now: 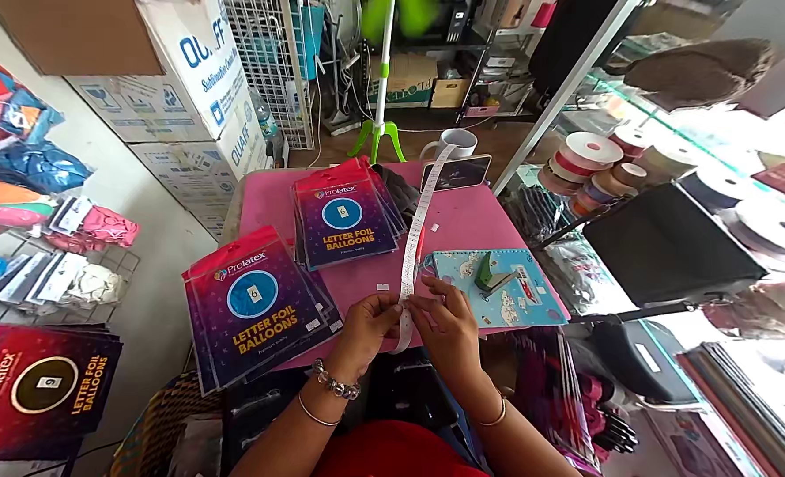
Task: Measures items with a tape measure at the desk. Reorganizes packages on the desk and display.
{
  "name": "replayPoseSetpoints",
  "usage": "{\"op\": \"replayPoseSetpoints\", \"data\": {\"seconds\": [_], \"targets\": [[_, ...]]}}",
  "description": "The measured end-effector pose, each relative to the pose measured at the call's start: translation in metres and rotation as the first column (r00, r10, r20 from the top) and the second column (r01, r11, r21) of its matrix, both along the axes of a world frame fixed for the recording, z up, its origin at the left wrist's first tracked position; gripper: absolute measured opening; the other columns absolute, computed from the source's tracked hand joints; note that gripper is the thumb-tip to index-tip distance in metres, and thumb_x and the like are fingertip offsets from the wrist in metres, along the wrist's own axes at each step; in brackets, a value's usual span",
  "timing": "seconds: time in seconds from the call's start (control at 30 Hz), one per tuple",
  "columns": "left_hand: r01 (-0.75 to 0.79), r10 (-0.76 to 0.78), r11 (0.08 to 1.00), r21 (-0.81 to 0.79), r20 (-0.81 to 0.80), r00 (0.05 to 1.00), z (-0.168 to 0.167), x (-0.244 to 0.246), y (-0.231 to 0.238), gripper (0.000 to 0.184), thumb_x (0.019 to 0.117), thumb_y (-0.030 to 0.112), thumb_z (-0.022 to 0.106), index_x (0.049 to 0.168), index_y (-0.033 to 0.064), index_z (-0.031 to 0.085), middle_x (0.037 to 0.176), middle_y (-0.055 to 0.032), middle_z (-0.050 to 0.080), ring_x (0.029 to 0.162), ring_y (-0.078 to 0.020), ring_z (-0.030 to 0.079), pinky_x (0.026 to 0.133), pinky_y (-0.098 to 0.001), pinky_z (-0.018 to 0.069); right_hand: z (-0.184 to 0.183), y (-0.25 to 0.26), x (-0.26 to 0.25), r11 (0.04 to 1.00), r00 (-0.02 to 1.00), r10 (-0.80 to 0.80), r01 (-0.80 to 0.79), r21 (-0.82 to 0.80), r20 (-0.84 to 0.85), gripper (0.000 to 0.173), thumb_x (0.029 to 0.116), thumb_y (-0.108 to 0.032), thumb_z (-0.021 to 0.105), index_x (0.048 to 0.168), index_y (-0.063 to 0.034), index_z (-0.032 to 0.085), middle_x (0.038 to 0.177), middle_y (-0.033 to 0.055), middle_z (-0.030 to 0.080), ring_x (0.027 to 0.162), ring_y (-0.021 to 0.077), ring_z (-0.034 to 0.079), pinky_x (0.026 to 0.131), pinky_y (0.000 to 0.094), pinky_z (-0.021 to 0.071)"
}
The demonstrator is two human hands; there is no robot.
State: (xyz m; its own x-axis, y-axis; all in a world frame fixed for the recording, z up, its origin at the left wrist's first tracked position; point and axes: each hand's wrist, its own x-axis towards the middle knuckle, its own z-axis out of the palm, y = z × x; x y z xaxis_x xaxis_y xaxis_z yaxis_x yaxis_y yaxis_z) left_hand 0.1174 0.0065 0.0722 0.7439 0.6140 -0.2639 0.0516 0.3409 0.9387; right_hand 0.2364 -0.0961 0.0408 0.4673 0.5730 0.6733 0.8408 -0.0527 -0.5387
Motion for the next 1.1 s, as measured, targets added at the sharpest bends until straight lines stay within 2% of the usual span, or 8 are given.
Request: {"op": "replayPoseSetpoints", "data": {"seconds": [0.2, 0.4, 0.53, 0.63, 0.7, 0.83, 0.97, 1.1], "targets": [[-0.007, 0.008, 0.998, -0.061, 0.016, 1.000, -0.002, 0.000, 0.002, 0.016, 0.1016, 0.004, 0.058, 0.114, -0.0033, 0.064, 0.094, -0.0077, 0.071, 0.077, -0.0123, 0.070, 0.069, -0.0267, 0.0593, -0.009, 0.002, 0.003, 0.998, 0.987, -0.015, 0.004, 0.065, 0.158, 0.010, 0.0930, -0.017, 0.072, 0.091, -0.0128, 0.081, 0.120, 0.0156, 0.071, 0.113, 0.0288, 0.064, 0.094, 0.0327, 0.0533], [-0.006, 0.009, 0.997, -0.074, 0.039, 0.999, -0.005, 0.001, 0.007, 0.017, 0.1020, 0.003, 0.057, 0.116, -0.0041, 0.063, 0.095, -0.0091, 0.072, 0.078, -0.0140, 0.071, 0.072, -0.0295, 0.0607, -0.008, 0.001, 0.009, 0.997, 0.987, 0.070, -0.073, 0.011, 0.144, 0.012, 0.0945, -0.022, 0.068, 0.090, -0.0143, 0.075, 0.122, 0.0113, 0.069, 0.118, 0.0290, 0.060, 0.101, 0.0405, 0.0472], [-0.053, 0.054, 0.998, -0.024, 0.034, 0.998, -0.003, 0.007, 0.014, 0.038, 0.1030, 0.004, 0.052, 0.139, -0.0067, 0.049, 0.124, -0.0145, 0.062, 0.099, -0.0151, 0.066, 0.086, -0.0299, 0.0562, 0.017, 0.004, 0.026, 0.972, 0.962, 0.230, -0.234, -0.015, -0.147, 0.013, 0.0929, -0.019, 0.069, 0.094, -0.0078, 0.074, 0.124, 0.0140, 0.067, 0.116, 0.0231, 0.060, 0.098, 0.0358, 0.0502], [-0.128, 0.141, 0.977, -0.170, 0.063, 0.988, 0.010, 0.020, 0.020, 0.048, 0.1065, 0.007, 0.047, 0.151, -0.0047, 0.034, 0.143, -0.0199, 0.051, 0.119, -0.0209, 0.061, 0.099, -0.0346, 0.0522, 0.049, 0.021, 0.051, 0.942, 0.940, 0.242, -0.287, -0.176, -0.238, 0.019, 0.0961, -0.021, 0.067, 0.101, -0.0042, 0.075, 0.126, 0.0173, 0.066, 0.115, 0.0279, 0.062, 0.091, 0.0404, 0.0530], [-0.186, 0.222, 0.933, -0.307, 0.089, 0.971, 0.013, 0.035, 0.025, 0.044, 0.1078, 0.010, 0.045, 0.149, -0.0031, 0.036, 0.137, -0.0185, 0.055, 0.113, -0.0204, 0.064, 0.096, -0.0346, 0.0528, 0.065, 0.042, 0.067, 0.901, 0.926, 0.230, -0.319, -0.293, -0.298, 0.020, 0.0989, -0.021, 0.065, 0.104, -0.0040, 0.074, 0.129, 0.0168, 0.064, 0.119, 0.0291, 0.060, 0.095, 0.0439, 0.0523], [-0.262, 0.347, 0.846, -0.464, 0.106, 0.932, 0.008, 0.062, 0.035, 0.034, 0.1100, 0.018, 0.044, 0.137, -0.0035, 0.047, 0.125, -0.0148, 0.061, 0.103, -0.0176, 0.066, 0.089, -0.0311, 0.0545, 0.083, 0.088, 0.090, 0.760, 0.888, 0.230, -0.420, -0.497, -0.398, 0.019, 0.0988, -0.015, 0.067, 0.104, 0.0017, 0.073, 0.131, 0.0222, 0.061, 0.127, 0.0380, 0.053, 0.109, 0.0556, 0.0399], [-0.316, 0.389, 0.821, -0.476, 0.059, 0.919, 0.008, 0.074, 0.041, 0.038, 0.1126, 0.025, 0.037, 0.134, -0.0052, 0.047, 0.116, -0.0150, 0.065, 0.094, -0.0168, 0.069, 0.083, -0.0305, 0.0567, 0.093, 0.115, 0.095, 0.560, 0.884, 0.210, -0.459, -0.690, -0.418, 0.022, 0.1019, -0.018, 0.063, 0.106, 0.0017, 0.073, 0.123, 0.0221, 0.063, 0.121, 0.0357, 0.056, 0.105, 0.0533, 0.0420], [-0.334, 0.396, 0.819, -0.466, 0.038, 0.917, 0.006, 0.074, 0.042, 0.035, 0.1130, 0.022, 0.036, 0.135, -0.0039, 0.045, 0.113, -0.0160, 0.065, 0.092, -0.0183, 0.069, 0.081, -0.0319, 0.0573, 0.092, 0.127, 0.095, 0.467, 0.910, 0.217, -0.415, -0.780, -0.354, 0.024, 0.1024, -0.018, 0.062, 0.103, 0.0035, 0.073, 0.116, 0.0243, 0.065, 0.116, 0.0388, 0.057, 0.103, 0.0573, 0.0412]]}}
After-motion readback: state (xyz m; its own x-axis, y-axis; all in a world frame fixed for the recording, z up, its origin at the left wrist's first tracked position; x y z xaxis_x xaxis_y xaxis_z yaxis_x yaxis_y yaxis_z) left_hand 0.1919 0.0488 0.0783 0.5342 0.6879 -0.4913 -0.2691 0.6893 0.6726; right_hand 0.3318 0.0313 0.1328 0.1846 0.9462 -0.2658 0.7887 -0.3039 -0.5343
